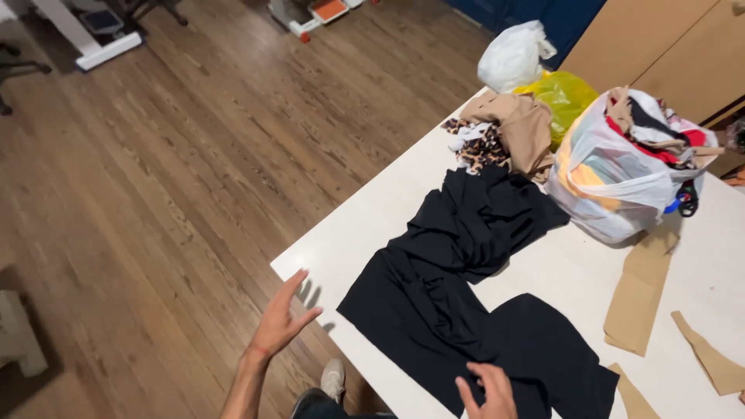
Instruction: Cutting out fabric pieces using a paper pattern and scissors on a cutting table
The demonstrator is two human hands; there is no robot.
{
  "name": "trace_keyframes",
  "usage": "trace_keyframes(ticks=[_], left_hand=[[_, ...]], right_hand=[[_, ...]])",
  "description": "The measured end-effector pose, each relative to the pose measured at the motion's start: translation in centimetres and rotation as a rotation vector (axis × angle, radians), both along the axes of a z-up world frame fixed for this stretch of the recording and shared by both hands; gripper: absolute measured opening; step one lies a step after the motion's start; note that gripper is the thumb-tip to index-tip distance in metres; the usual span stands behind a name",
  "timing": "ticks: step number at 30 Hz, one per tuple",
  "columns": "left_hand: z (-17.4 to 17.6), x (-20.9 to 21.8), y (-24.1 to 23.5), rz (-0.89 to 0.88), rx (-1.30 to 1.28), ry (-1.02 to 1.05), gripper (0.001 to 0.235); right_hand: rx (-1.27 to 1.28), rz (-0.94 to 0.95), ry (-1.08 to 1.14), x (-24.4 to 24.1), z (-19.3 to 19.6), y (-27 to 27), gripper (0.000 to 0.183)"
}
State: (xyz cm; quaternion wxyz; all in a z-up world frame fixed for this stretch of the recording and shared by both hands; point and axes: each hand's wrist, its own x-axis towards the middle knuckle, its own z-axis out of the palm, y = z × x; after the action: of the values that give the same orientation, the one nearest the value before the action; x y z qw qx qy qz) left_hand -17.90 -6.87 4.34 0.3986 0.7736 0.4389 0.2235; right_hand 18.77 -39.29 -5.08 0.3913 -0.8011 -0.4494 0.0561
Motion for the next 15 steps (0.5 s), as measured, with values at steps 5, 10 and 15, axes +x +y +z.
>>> trace_keyframes(ticks=[5,10,15], left_hand=[[1.0,-1.3,-0.7,0.119,0.014,0.023,0.084],[-1.7,-1.1,-1.5,0.076,0.165,0.073,0.083],[-7.7,1.8,-4.2,0.017,0.338,-0.099,0.052]], right_hand=[[-0.055,-0.121,0.042,-1.9,0.0,-0.2,0.033],[-0.008,-0.22,-0.035,1.5,-9.1,-1.8,0.038],[-0.179,-0.168,-0.135,6.7,-16.8,-4.2,0.04]])
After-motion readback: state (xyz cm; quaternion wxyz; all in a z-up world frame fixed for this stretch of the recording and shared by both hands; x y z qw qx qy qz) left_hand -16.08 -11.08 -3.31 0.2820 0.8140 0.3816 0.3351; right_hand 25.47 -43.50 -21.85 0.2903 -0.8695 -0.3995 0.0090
